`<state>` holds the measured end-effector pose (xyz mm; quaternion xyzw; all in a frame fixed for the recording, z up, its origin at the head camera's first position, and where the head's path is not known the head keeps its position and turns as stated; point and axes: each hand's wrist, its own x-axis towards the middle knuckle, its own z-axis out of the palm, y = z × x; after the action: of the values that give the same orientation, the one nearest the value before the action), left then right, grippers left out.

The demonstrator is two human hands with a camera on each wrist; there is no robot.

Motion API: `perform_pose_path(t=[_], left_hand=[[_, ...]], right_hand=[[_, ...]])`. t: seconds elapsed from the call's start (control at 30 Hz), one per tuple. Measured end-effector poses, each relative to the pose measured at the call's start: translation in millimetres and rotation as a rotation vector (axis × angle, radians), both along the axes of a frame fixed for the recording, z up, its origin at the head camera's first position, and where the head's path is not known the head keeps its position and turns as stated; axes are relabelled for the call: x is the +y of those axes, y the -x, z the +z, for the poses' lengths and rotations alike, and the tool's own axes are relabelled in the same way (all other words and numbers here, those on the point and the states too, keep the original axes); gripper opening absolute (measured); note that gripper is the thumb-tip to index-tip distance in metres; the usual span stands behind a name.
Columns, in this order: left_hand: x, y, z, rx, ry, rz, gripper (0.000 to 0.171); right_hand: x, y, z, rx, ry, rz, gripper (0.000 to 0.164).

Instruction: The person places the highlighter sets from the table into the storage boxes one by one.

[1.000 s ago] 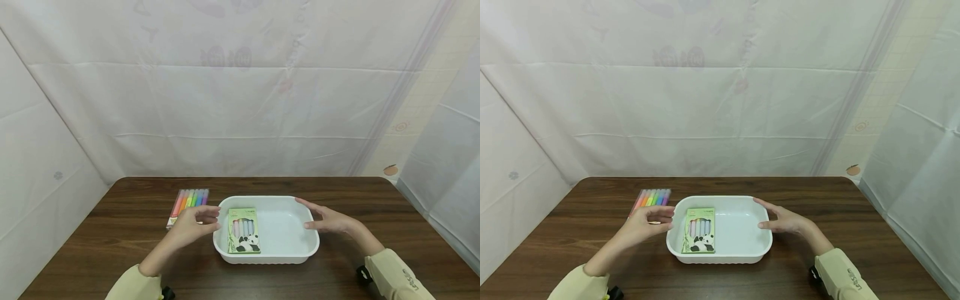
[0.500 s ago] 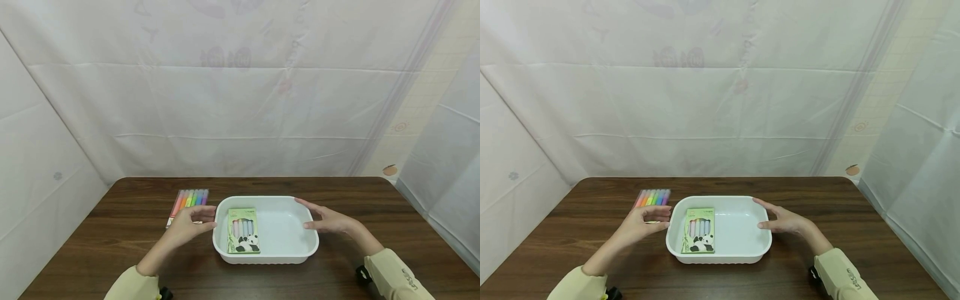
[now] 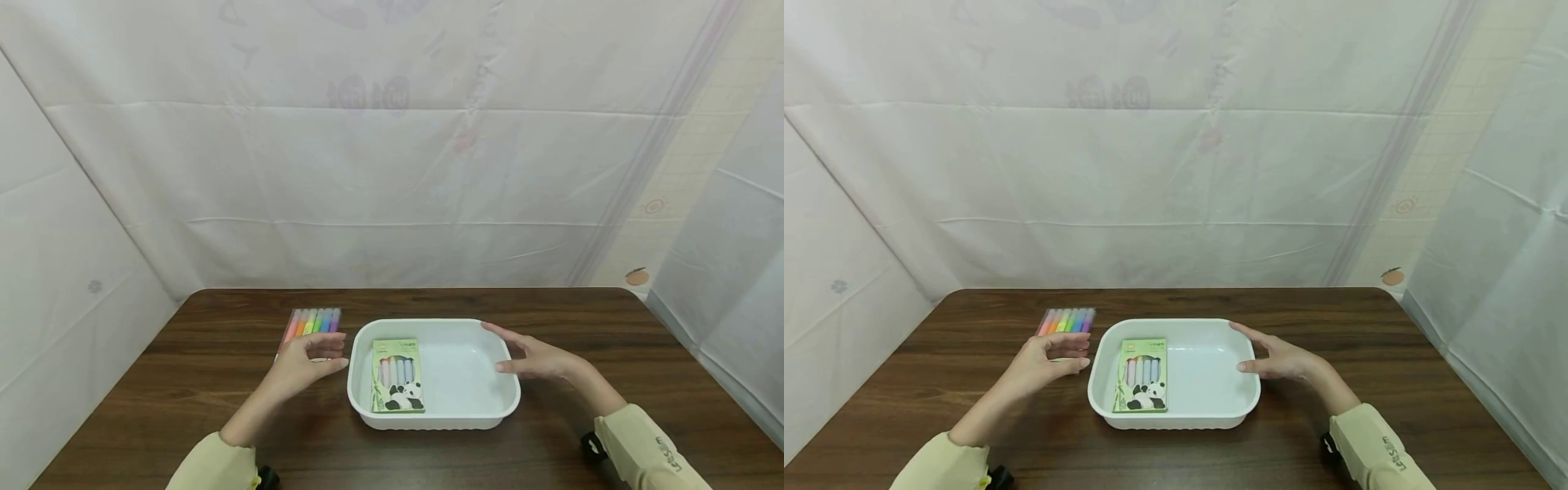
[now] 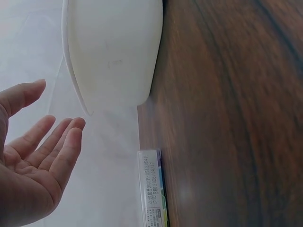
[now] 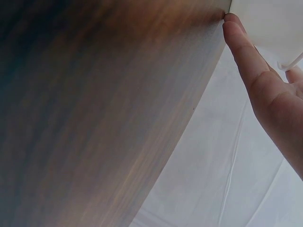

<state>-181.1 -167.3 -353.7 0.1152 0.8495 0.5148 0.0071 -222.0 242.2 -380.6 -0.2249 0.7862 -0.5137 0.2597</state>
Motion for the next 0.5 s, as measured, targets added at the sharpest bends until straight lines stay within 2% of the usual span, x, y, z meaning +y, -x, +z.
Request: perform_pose_path(t=[0.27, 0.5], left_hand=[[-4.2, 2.3, -0.7, -0.029, -0.039, 0.004, 0.044], [-6.4, 2.9, -0.1, -0.011, -0.046, 0.011, 0.045]], right_hand=[[-0.2, 0.1, -0.3, 0.001, -0.004, -0.004, 0.079], [-0.6, -0.8, 0.2, -0.002, 0.002, -0.002, 0.079]])
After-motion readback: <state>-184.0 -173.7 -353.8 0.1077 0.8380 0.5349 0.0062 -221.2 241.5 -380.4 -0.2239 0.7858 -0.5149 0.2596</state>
